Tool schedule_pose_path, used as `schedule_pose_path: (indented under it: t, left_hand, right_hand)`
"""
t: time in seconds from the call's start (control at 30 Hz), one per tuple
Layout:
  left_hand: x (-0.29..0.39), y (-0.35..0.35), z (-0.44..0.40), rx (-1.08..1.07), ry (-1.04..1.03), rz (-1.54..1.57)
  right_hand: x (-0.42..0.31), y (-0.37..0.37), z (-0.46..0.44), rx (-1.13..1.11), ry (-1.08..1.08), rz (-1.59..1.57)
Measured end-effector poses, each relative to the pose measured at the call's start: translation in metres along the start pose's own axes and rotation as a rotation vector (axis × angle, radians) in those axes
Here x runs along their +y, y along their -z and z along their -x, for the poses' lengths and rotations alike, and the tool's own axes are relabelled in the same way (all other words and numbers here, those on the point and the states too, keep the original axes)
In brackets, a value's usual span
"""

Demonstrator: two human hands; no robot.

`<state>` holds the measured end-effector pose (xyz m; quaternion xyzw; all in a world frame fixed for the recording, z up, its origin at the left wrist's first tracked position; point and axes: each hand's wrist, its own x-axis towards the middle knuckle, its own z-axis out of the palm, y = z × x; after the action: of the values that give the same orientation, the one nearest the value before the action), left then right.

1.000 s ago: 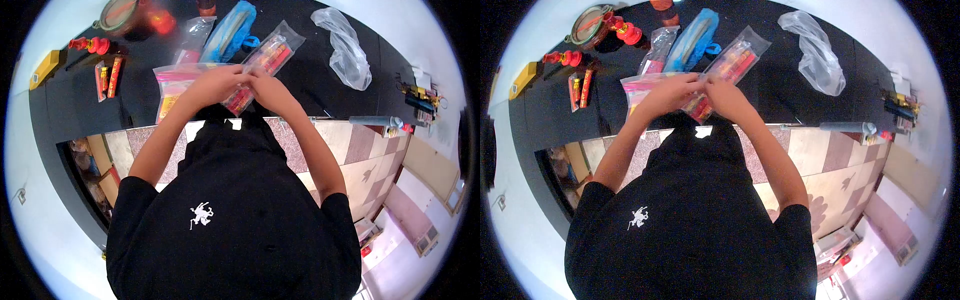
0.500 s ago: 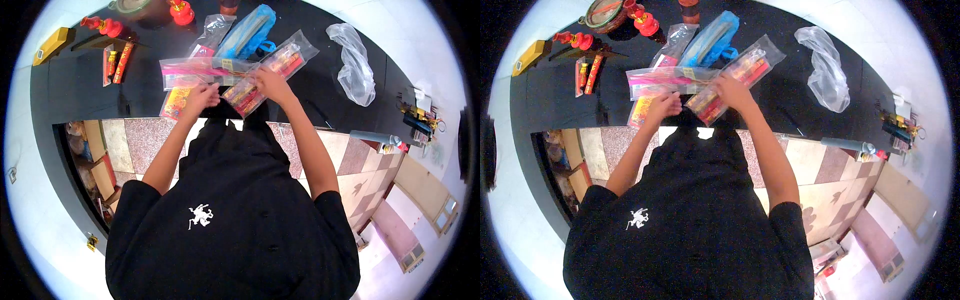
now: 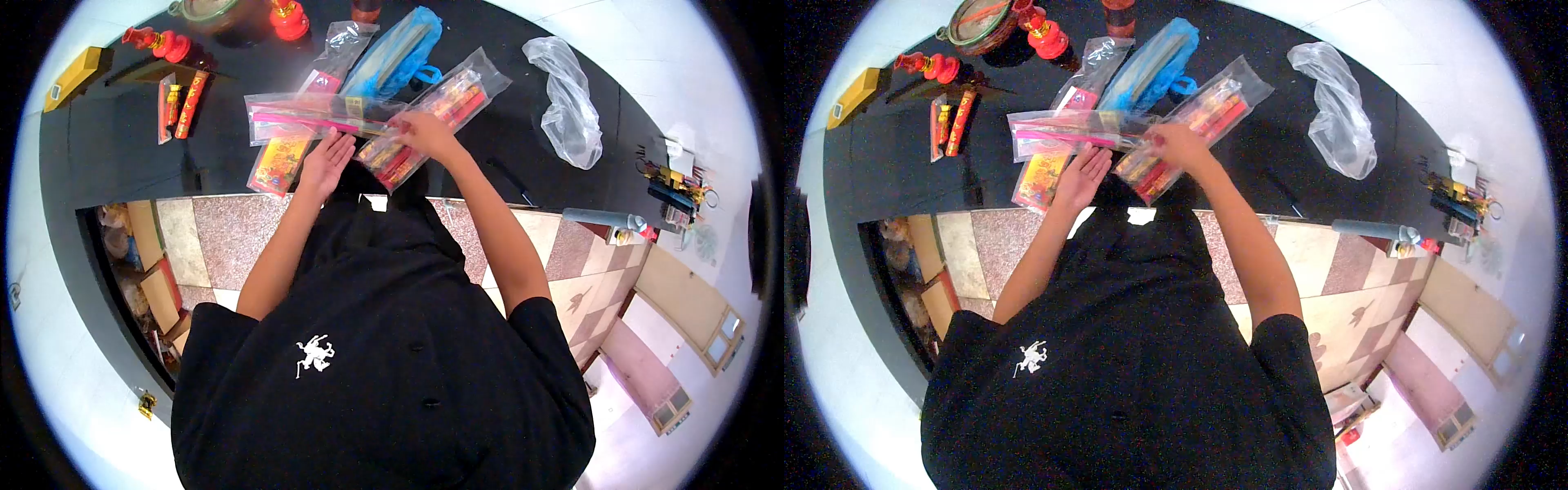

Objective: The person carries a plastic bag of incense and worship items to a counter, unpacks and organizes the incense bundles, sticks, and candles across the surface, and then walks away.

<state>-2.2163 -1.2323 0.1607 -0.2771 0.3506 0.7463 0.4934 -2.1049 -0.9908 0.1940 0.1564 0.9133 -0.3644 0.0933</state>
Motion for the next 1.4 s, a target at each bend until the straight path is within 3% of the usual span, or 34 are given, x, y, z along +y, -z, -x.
schedule_pose_path:
  t: [0.27,0.37,0.53,0.67,0.77,0.87,0.97,1.03,1.1,1.3,1.4]
  left_hand:
    - [0.003,-0.018,-0.001,0.06,0.019,-0.093]
    - [0.001,-0.019,-0.004,0.026,0.01,-0.092]
    - [-0.002,-0.007,-0.013,0.022,0.071,-0.085]
    - [-0.003,-0.005,-0.012,-0.05,-0.023,-0.082]
    - [0.006,-0.031,0.016,-0.161,-0.09,-0.07]
    - [0.016,-0.039,0.029,-0.323,-0.095,-0.039]
    - [0.02,-0.046,0.033,-0.337,-0.074,-0.03]
    - [0.022,-0.049,0.034,-0.285,-0.062,-0.081]
    - [0.021,-0.054,0.037,-0.336,-0.105,-0.123]
    - [0.03,-0.063,0.043,-0.348,-0.181,-0.094]
    - [0.026,-0.069,0.044,-0.34,-0.192,-0.075]
  right_hand:
    - [-0.009,-0.015,-0.004,-0.18,-0.102,0.026]
    - [-0.004,-0.021,-0.008,-0.182,0.023,0.036]
    - [-0.021,-0.007,0.0,-0.27,-0.021,-0.184]
    - [-0.038,0.007,0.011,-0.363,-0.245,-0.495]
    - [-0.039,0.019,0.024,-0.34,-0.124,-0.419]
    - [-0.048,0.025,0.035,-0.457,-0.211,-0.591]
    - [-0.068,0.025,0.044,-0.425,-0.291,-0.609]
    - [-0.064,0.004,0.046,-0.18,-0.149,-0.496]
    - [-0.063,-0.007,0.043,-0.076,-0.137,-0.434]
    - [-0.084,0.002,0.048,-0.024,-0.266,-0.577]
    - [-0.094,-0.006,0.048,0.14,-0.209,-0.548]
